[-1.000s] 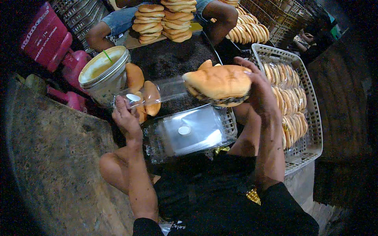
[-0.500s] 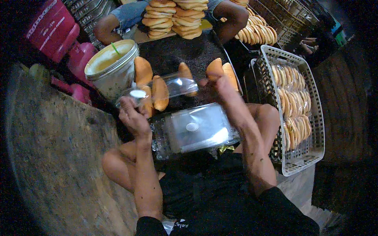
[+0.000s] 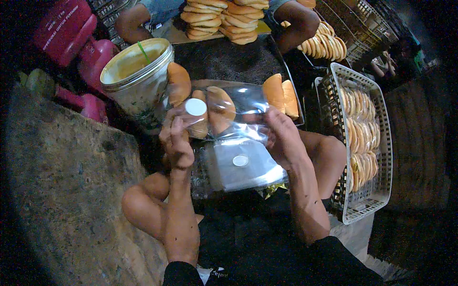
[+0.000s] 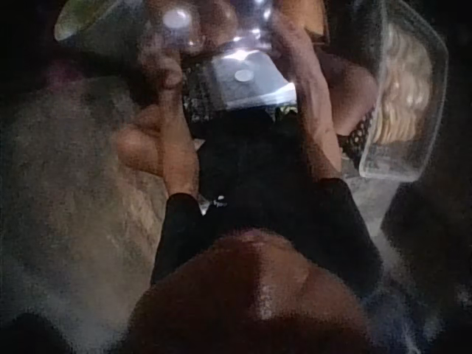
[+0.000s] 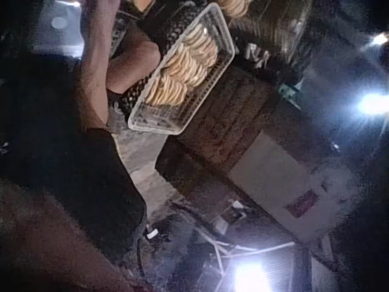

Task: The person sits on the floor and repeatedly picks up sliced bread rolls, places them into clear plastic bags, and sets the filled bags into a white basket. A second person across the table spreads a yellow substance onto other rolls.

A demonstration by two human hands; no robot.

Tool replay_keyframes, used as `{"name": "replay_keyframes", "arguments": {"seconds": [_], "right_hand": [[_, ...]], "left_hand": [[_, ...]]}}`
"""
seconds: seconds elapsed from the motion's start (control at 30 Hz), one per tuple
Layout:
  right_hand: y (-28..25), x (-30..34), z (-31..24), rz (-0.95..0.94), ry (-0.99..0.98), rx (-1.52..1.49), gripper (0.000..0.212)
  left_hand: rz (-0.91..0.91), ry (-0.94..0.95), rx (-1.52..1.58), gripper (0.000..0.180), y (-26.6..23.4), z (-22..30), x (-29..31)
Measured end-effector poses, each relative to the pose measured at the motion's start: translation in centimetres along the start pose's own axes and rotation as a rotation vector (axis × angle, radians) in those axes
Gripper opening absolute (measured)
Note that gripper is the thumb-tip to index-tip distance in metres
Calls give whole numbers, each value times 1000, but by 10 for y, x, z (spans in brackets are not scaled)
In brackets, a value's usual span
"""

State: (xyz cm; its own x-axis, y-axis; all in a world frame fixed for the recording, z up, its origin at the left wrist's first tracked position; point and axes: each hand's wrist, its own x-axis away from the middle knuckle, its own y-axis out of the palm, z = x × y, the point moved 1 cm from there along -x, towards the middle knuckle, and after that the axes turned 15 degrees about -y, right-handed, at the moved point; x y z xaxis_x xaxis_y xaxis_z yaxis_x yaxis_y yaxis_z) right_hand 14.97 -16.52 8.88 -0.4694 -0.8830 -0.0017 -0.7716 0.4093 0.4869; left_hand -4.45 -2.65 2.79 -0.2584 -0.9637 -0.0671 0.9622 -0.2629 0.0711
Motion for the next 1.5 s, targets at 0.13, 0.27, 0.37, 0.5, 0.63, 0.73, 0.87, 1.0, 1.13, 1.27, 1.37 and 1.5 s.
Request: {"name": "replay_keyframes", "arguments": {"seconds": [0.13, 0.27, 0.37, 0.5, 0.63, 0.73, 0.87, 1.0, 1.13, 1.27, 1.37, 1.5], "right_hand": [[3, 1, 28, 98, -159, 201, 32], [12, -9, 26, 137, -281, 221, 42], [10, -30, 41, 107, -410, 651, 35], [14, -38, 100, -346, -653, 1468, 64], [-8, -55, 143, -316, -514, 1752, 92], [-39, -78, 122, -119, -614, 1715, 64], [-67, -66, 36, -30, -381, 878, 47], [-64, -14, -59, 103, -150, 312, 53], [-79, 13, -111, 30, -187, 341, 52], [-56, 12, -109, -61, -178, 302, 48], [-59, 18, -116, 27, -161, 177, 50], [-67, 15, -115, 17, -160, 147, 53]], "left_hand": [[131, -31, -160, 24, 20, 29, 1], [188, -93, -69, 26, 22, 73, 2], [453, -56, 87, 39, 7, 65, -9], [553, -211, 539, 53, -40, 38, -20], [428, -277, 697, 55, -40, 24, -8], [304, -258, 747, 56, -40, 8, -8], [420, -294, 628, 57, -30, 4, -10], [368, -284, 430, 58, -16, 11, -7], [228, -283, 305, 61, 15, 26, -6], [-75, -245, 281, 64, 14, 29, -6], [-165, -128, 195, 60, 23, 70, 5], [-119, -157, 73, 56, -1, 78, -4]]}}
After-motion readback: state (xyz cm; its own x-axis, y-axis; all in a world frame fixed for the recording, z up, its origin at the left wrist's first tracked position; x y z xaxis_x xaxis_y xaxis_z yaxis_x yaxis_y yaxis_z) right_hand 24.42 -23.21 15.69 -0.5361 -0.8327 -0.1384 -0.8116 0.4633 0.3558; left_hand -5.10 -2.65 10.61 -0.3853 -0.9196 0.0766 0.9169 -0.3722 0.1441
